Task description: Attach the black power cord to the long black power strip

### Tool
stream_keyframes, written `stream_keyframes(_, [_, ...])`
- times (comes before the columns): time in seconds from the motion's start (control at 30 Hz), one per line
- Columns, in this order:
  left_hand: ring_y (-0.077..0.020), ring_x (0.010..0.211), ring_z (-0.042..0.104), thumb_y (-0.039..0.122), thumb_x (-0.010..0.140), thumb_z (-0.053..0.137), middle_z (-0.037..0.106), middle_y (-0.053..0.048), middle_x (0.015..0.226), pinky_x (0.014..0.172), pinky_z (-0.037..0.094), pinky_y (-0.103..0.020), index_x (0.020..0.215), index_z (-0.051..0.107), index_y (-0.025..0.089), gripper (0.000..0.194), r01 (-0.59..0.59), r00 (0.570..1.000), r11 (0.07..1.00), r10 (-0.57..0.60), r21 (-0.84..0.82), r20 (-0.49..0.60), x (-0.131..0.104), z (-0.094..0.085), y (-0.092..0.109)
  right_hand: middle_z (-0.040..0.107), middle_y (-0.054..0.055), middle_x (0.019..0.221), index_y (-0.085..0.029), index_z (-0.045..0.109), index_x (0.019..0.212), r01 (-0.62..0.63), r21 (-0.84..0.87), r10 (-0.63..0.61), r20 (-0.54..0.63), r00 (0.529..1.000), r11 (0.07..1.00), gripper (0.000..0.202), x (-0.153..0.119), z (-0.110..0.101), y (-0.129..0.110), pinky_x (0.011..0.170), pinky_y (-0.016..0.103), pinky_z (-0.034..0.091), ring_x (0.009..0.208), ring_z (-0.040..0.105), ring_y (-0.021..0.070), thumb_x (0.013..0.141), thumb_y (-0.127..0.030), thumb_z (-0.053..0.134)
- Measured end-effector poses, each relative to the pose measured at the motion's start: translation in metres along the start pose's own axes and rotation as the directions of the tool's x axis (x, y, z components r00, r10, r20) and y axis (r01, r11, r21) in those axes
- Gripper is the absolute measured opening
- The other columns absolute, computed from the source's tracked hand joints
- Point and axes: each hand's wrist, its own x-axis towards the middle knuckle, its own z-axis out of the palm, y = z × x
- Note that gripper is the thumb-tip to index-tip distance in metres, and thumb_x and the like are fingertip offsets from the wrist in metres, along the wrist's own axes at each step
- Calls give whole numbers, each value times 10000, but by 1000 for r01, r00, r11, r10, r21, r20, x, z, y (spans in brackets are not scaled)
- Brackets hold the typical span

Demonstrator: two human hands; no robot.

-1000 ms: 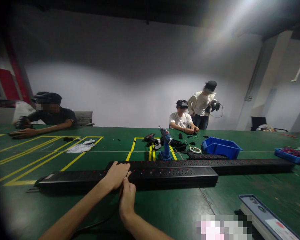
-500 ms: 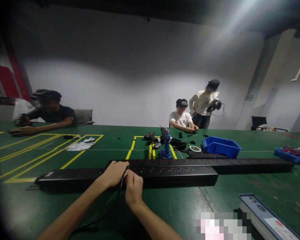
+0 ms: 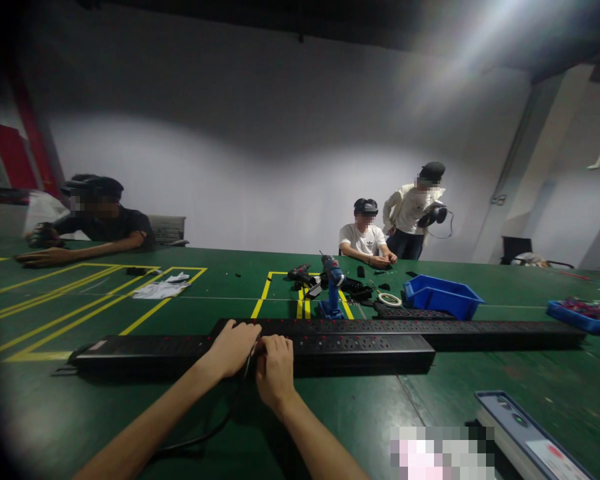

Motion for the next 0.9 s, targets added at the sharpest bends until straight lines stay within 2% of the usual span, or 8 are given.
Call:
stream_keyframes(0.1, [-302,1083,576,218,918,389,640,-139,1115,921,351,-450,1101,560,196,251,-28,1000,998,28,-51,-1,-3,1,-4,602,41,912,-192,558,954,-13,-30,12,-29,999,999,297,0,1,1,881,354,319,886,508,197,744,-40,413])
stream_keyframes(0.23, [-278,1064,589,305,940,370,656,-111,1091,916,366,-421,1108,566,216,274,0,1000,989,3,-146,16,-4,-4,-12,609,40,923,-194,565,956,-59,-67,56,-42,998,996,316,1,3,3,938,379,282,900,506,198,744,-26,403])
stream_keyframes(0.37, [-249,1191,517,346,944,383,639,-93,1167,988,335,-395,1119,578,231,287,5,1000,978,-11,-209,-25,-6,-4,-18,610,39,931,-196,574,939,-56,-87,54,-33,998,995,295,1,4,4,966,393,270,925,497,203,748,-36,417])
stream_keyframes(0.47, [-257,1289,425,324,949,366,631,-90,1191,1038,288,-426,1115,580,228,287,7,998,982,-20,-189,-64,-8,-4,-17,603,50,964,-191,574,978,-32,-77,30,-23,999,997,267,1,2,1,976,402,274,945,493,208,793,-74,422])
stream_keyframes(0.67, [-270,1269,441,210,917,370,623,-122,1202,1029,290,-466,1112,571,210,280,22,1000,992,-23,-127,-12,-8,-5,-7,552,97,1169,-183,519,1178,119,-37,-118,9,993,992,348,-1,-2,-9,998,426,283,1092,467,236,839,-171,442])
stream_keyframes(0.77, [-287,1288,423,155,879,400,615,-138,1216,1031,284,-486,1135,567,201,309,14,1000,996,-14,-90,-2,-7,-1,-4,550,101,1165,-181,509,1181,120,-34,-119,8,993,992,355,-1,-3,-12,999,428,291,1100,470,235,830,-164,454])
stream_keyframes(0.9, [-288,1295,425,163,869,417,598,-140,1251,1034,296,-484,1176,552,206,338,15,1000,993,-14,-115,5,-5,2,-7,565,94,1123,-184,512,1158,120,-21,-119,34,992,993,370,-1,-9,-14,995,433,302,1070,489,237,790,-166,495])
